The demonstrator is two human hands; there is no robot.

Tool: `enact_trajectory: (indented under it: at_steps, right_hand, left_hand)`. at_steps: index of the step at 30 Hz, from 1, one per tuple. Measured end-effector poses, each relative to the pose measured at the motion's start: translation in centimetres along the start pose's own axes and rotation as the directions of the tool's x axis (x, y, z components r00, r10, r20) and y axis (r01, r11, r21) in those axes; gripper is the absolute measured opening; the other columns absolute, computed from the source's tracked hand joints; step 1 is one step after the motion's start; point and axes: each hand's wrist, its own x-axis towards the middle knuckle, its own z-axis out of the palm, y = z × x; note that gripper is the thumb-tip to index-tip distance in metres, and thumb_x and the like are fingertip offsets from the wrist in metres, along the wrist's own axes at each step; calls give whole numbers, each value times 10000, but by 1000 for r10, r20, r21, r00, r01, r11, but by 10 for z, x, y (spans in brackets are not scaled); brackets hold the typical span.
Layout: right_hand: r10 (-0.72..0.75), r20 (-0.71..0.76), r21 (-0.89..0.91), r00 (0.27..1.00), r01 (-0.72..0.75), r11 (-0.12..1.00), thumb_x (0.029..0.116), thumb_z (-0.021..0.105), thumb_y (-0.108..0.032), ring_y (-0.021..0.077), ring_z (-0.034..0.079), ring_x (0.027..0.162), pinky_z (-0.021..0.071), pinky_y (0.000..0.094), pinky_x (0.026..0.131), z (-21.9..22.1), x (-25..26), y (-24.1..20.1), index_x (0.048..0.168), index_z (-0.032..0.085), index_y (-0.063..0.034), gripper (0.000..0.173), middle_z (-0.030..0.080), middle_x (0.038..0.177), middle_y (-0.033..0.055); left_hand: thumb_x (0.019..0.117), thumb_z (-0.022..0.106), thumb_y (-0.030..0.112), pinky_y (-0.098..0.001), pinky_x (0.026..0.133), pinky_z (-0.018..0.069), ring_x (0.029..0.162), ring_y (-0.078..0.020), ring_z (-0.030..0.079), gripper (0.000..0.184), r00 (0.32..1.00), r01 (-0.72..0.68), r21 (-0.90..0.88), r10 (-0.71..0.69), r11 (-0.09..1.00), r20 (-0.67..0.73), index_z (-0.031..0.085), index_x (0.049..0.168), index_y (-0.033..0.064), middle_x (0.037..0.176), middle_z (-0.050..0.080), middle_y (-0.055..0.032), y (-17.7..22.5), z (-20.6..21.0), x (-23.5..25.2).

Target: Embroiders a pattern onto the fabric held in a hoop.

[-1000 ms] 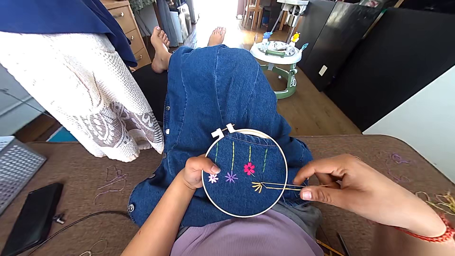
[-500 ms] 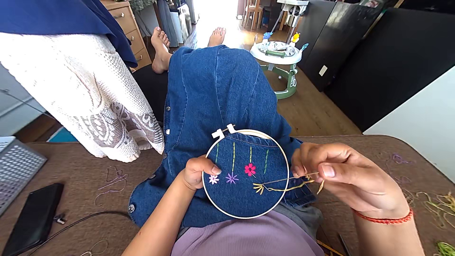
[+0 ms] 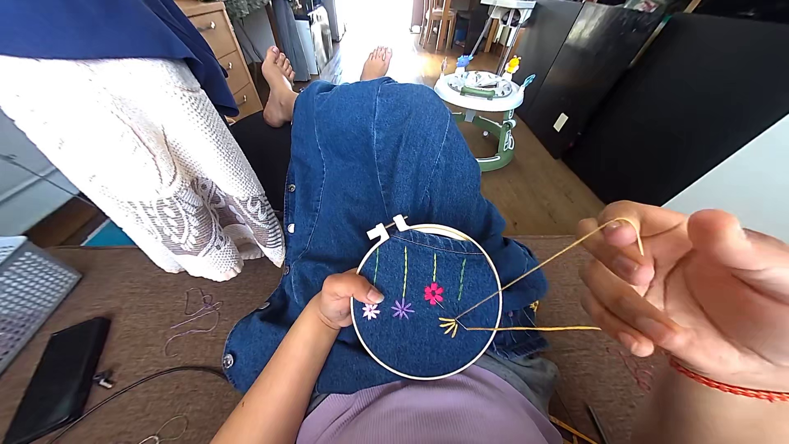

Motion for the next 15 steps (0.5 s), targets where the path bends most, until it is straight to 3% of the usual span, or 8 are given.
enact_trajectory:
  at_steps: [3, 5, 7, 8, 10, 12, 15]
  right_hand:
    - [-10, 6, 4, 1000, 10, 1000, 1073, 492, -303, 123, 710, 677, 627, 276, 602, -3, 0, -1, 1090, 671, -48, 312, 673, 810, 30]
    - [-12, 3, -52, 1000, 13, 999, 1060, 528, -292, 55, 634, 576, 564, 206, 508, -2, 2, -2, 989, 662, -83, 258, 591, 709, -31]
    - [-51, -8, -366, 999, 44, 930, 1038, 588, -321, -50, 494, 485, 426, 106, 431, 1, 6, -4, 916, 668, -143, 230, 506, 612, -108]
    - [-86, 6, -592, 996, 73, 803, 1022, 619, -322, -73, 442, 462, 373, 87, 409, 2, 9, -4, 902, 678, -169, 204, 492, 588, -125]
    - [-104, 24, -903, 994, 66, 425, 971, 667, -318, -63, 409, 461, 325, 97, 395, 1, 13, -2, 884, 704, -211, 143, 505, 590, -140]
    - [-44, 5, -997, 999, 8, 76, 961, 631, -351, -63, 445, 497, 357, 108, 407, -6, 13, -3, 860, 671, -248, 150, 513, 624, -162]
    - [-82, -89, -965, 993, -107, -240, 931, 587, -340, -42, 576, 632, 503, 151, 524, -16, 5, -5, 870, 661, -238, 139, 592, 746, -145]
  left_hand:
    - [940, 589, 92, -225, 890, 574, 1013, -40, 714, 281, 1000, 3, 18, -2, 1000, -5, 770, 1147, 153, 1089, 767, 21, 0, 0, 0]
    - [945, 597, 104, -224, 891, 574, 1014, -37, 713, 277, 1000, 7, 28, -7, 1000, -6, 768, 1156, 162, 1093, 766, 27, 1, 1, 0]
    - [945, 596, 102, -220, 891, 573, 1014, -35, 713, 278, 1000, 7, 24, -7, 1000, -7, 769, 1155, 161, 1094, 766, 27, 0, 1, 1]
    - [943, 594, 99, -219, 890, 573, 1012, -35, 713, 280, 1000, 7, 25, -7, 1000, -11, 769, 1153, 159, 1093, 767, 27, 0, 1, 1]
    - [937, 595, 90, -226, 895, 575, 1017, -41, 713, 284, 1000, 9, 25, -8, 1000, -14, 767, 1155, 154, 1097, 766, 22, 0, 1, 1]
    - [932, 596, 85, -230, 895, 577, 1021, -41, 713, 291, 1000, 4, 45, -3, 999, -17, 766, 1157, 161, 1100, 765, 24, 0, 2, 2]
    - [931, 596, 79, -234, 901, 577, 1028, -41, 711, 302, 1000, -4, 58, 5, 998, -26, 760, 1169, 165, 1108, 763, 26, 0, 3, 3]
